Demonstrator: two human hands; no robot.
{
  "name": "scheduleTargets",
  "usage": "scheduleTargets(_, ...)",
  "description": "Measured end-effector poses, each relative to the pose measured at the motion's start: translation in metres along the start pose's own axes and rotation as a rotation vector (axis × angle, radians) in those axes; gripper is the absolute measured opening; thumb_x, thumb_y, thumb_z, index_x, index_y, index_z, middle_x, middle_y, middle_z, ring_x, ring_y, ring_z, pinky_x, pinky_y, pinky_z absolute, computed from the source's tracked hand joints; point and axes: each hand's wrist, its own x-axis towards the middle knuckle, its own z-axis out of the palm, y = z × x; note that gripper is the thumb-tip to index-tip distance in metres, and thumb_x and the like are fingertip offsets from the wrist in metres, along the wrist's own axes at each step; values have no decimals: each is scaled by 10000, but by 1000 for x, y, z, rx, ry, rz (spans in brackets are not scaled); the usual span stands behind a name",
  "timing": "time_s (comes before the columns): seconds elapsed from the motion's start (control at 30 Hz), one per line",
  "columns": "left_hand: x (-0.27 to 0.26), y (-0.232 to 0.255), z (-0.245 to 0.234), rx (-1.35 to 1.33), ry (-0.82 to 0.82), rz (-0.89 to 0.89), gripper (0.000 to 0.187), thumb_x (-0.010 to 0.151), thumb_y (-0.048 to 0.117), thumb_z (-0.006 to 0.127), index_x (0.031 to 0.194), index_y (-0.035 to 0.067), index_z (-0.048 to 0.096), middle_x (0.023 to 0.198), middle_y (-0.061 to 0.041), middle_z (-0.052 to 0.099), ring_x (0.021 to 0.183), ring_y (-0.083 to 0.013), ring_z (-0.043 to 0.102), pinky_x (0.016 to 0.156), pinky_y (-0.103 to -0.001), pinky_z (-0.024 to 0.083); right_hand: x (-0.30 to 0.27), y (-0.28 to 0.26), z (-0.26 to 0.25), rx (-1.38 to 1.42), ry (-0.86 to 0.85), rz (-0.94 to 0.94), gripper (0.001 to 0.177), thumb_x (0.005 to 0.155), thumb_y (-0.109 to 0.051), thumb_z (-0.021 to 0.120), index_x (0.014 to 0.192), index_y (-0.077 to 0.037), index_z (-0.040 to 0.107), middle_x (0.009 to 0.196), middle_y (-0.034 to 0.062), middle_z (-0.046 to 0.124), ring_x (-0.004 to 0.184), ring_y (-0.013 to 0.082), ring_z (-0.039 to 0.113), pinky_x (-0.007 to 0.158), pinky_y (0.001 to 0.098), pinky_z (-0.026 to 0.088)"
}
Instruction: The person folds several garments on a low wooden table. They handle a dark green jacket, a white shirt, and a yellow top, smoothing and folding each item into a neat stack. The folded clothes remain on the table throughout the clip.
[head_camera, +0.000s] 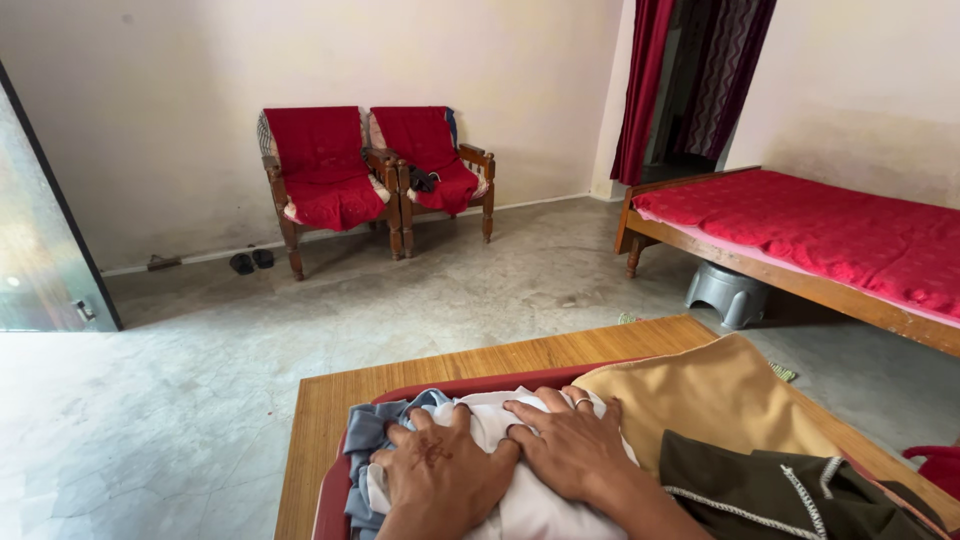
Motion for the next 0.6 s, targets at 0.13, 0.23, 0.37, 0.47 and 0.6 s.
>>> scheduleTargets(0.13, 6, -6, 1, -7, -3, 4, 804, 849, 679, 521, 1470, 168, 529, 1512, -248, 450, 1430, -457, 412, 1139, -671, 294, 4, -3, 2, -10, -19, -16, 533, 970, -533, 334, 1485, -467, 458, 1621, -49, 346, 1519, 321, 259, 1178, 664, 191)
scheduleTargets(0.23, 5, -6, -3, -7, 2, 9, 810, 837, 677, 531, 1479, 183, 534, 1530, -241, 440, 1430, -434, 429, 1170, -685, 245, 4, -1, 3, 3, 3, -19, 535, 972, -539, 338, 1488, -465, 460, 1622, -42, 354, 1521, 315, 266, 1202, 629, 186)
scheduleTargets(0.37, 1, -5, -7, 19, 8, 13, 823, 870, 683, 495, 1523, 182, 475, 1592, -214, 377, 1466, -427, 382, 1194, -693, 187, 4, -1, 8, 55, 115, -25, 552, 983, -543, 361, 1519, -429, 428, 1669, 34, 241, 1540, 323, 196, 1210, 648, 111)
scheduleTargets(0.47, -2, 2, -1, 146, 35, 36, 789, 953, 626, 398, 1577, 147, 329, 1640, -242, 220, 1498, -480, 227, 1182, -686, 106, 3, 2, 17, 65, 135, 19, 591, 974, -526, 364, 1546, -379, 369, 1678, 36, 158, 1542, 340, 110, 1171, 701, 77)
scheduleTargets(0.6, -2, 18, 4, 255, 240, 152, 751, 966, 522, 297, 1591, 116, 204, 1698, -206, 13, 1549, -483, -69, 1128, -690, -110, 7, 14, 25, 227, 429, -16, 657, 951, -463, 406, 1551, -192, 413, 1638, 102, 312, 1539, 297, 209, 1161, 645, 99)
